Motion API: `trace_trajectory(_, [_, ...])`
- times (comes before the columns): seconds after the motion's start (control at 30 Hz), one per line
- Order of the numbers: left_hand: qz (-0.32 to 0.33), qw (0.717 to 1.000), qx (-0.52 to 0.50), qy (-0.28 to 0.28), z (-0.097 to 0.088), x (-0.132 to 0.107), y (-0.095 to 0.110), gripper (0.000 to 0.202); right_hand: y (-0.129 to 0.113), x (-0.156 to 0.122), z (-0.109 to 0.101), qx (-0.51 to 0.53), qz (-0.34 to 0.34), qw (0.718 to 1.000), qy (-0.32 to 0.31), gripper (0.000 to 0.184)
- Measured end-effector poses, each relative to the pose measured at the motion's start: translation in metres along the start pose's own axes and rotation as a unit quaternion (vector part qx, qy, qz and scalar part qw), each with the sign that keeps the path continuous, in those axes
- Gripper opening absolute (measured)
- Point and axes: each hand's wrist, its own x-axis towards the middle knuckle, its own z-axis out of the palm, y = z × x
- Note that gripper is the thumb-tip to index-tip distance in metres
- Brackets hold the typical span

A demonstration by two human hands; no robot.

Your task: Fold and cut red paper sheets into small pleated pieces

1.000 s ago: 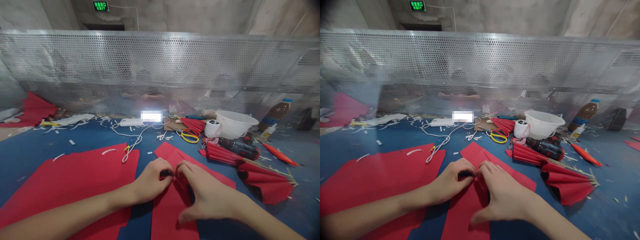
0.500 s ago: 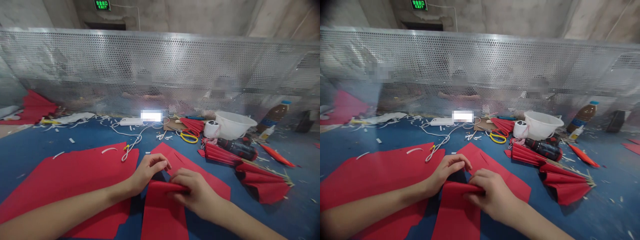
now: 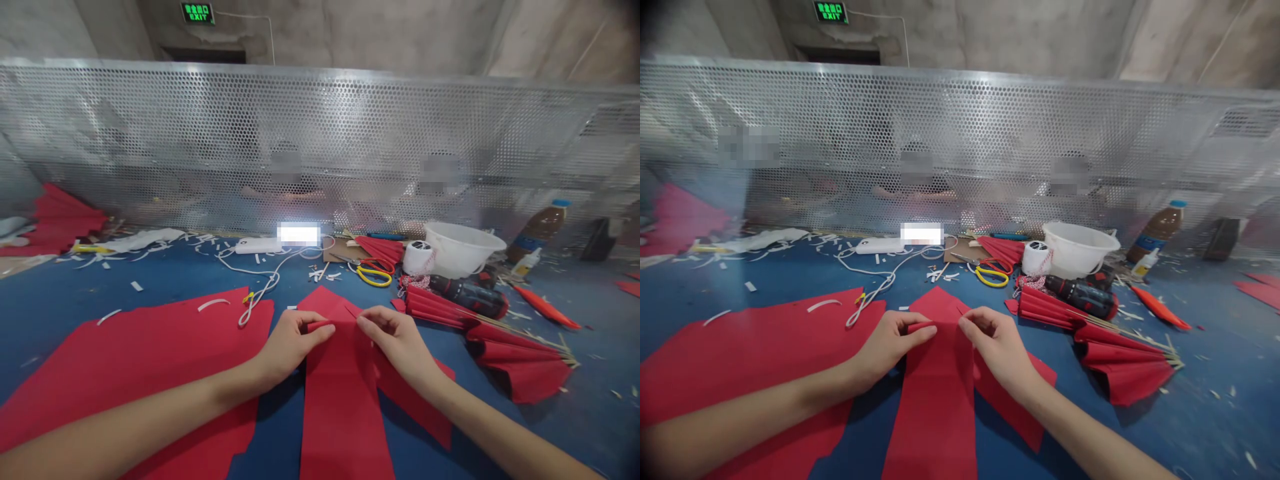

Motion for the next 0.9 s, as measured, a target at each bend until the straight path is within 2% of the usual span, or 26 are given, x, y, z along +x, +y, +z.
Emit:
trace_trajectory(0.13, [0.006, 1.0, -0.002, 0.008, -0.0004, -0.0014, 0.0048, 0.032, 0.0009, -0.001, 0.0006, 0.014, 0.005, 1.0, -0.019, 0.04])
trace_trajectory(0.33, [0.017, 0.999, -0.007, 0.049, -0.0005, -0.0018, 0.0091, 0.031, -0.0047, -0.0017, -0.0015, 0.018, 0.015, 0.999, -0.027, 0.046])
trace_trajectory(0.47, [0.018, 0.999, 0.006, 0.045, -0.0015, -0.0002, 0.0052, 0.03, -0.0066, -0.0008, -0.0025, 0.031, 0.001, 0.999, -0.031, 0.045])
trace_trajectory(0.67, [0.008, 0.999, -0.001, 0.042, -0.0022, -0.0001, 0.0006, 0.033, -0.0043, 0.0017, -0.0013, 0.007, 0.01, 1.0, -0.026, 0.045])
trace_trajectory(0.8, [0.008, 0.997, -0.03, 0.065, -0.0024, -0.0009, 0.0052, 0.031, -0.0036, 0.0035, -0.0017, 0.011, 0.005, 1.0, -0.024, 0.045])
trace_trajectory(0.9, [0.006, 0.996, -0.057, 0.075, -0.0027, -0.0014, 0.0076, 0.031, -0.0061, 0.0005, -0.0014, -0.048, -0.015, 0.999, -0.013, 0.04])
